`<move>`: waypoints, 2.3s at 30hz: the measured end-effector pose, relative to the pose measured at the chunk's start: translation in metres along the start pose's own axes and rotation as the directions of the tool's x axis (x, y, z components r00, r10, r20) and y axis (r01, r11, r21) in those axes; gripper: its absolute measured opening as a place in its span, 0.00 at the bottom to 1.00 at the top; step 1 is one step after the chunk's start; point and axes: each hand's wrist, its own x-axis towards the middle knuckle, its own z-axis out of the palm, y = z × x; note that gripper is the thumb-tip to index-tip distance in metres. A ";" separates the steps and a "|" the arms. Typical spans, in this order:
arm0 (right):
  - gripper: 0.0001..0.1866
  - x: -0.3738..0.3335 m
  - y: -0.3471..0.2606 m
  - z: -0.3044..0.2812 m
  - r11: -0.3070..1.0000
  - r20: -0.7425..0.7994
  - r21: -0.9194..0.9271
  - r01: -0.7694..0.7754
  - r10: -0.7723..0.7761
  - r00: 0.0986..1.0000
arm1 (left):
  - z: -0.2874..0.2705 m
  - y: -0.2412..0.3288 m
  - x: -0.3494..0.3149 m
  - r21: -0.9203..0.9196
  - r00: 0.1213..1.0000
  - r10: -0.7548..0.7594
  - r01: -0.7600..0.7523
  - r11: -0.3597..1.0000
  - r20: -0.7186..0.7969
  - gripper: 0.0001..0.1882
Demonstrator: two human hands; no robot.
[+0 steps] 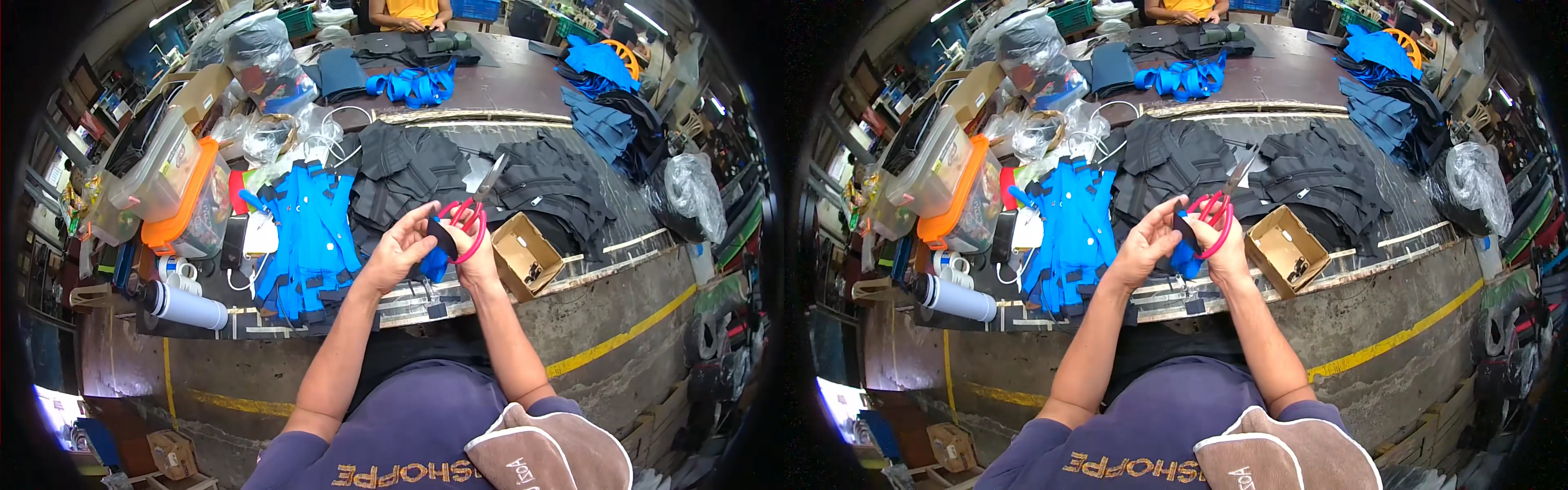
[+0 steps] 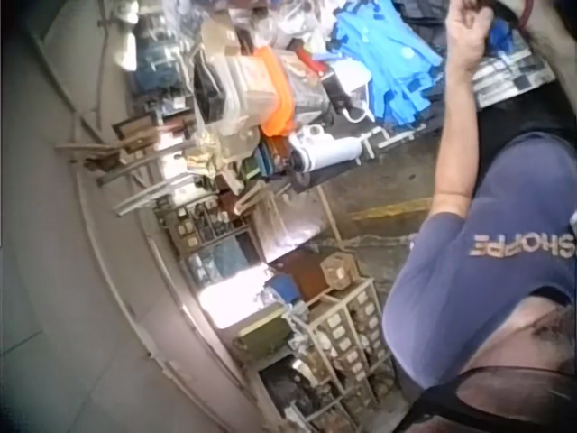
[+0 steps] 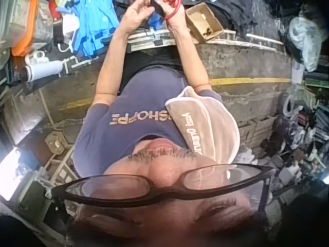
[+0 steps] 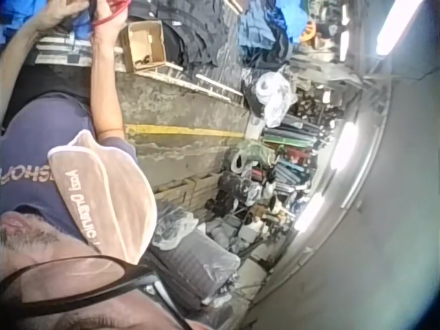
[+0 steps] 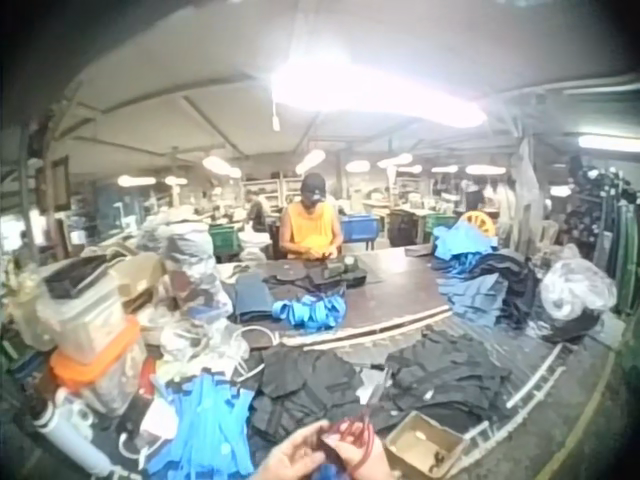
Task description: The person trims fabric straps using a pair of scissors at a workbench.
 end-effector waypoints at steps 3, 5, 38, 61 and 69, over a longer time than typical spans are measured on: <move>0.23 0.008 -0.004 0.000 0.991 0.024 -0.129 -0.031 0.034 0.999 | -0.008 -0.019 0.011 0.046 0.995 0.067 -0.063 0.997 -0.075 0.21; 0.22 0.007 -0.008 0.004 0.978 0.011 -0.205 0.031 -0.030 0.999 | -0.009 -0.021 0.010 0.066 0.958 0.155 -0.143 0.988 -0.240 0.11; 0.13 -0.053 -0.003 0.011 0.959 0.391 -0.259 -0.118 0.216 0.895 | -0.030 0.144 0.059 0.932 0.941 0.208 0.197 0.305 -0.267 0.16; 0.14 -0.053 0.007 0.010 0.943 0.272 -0.287 -0.170 0.250 0.929 | -0.035 0.092 0.049 0.609 0.973 -0.147 0.225 0.761 -0.176 0.07; 0.16 -0.050 0.015 0.002 0.906 0.248 -0.415 -0.090 0.208 0.946 | -0.024 0.078 0.045 0.613 0.984 -0.106 0.172 0.771 -0.143 0.11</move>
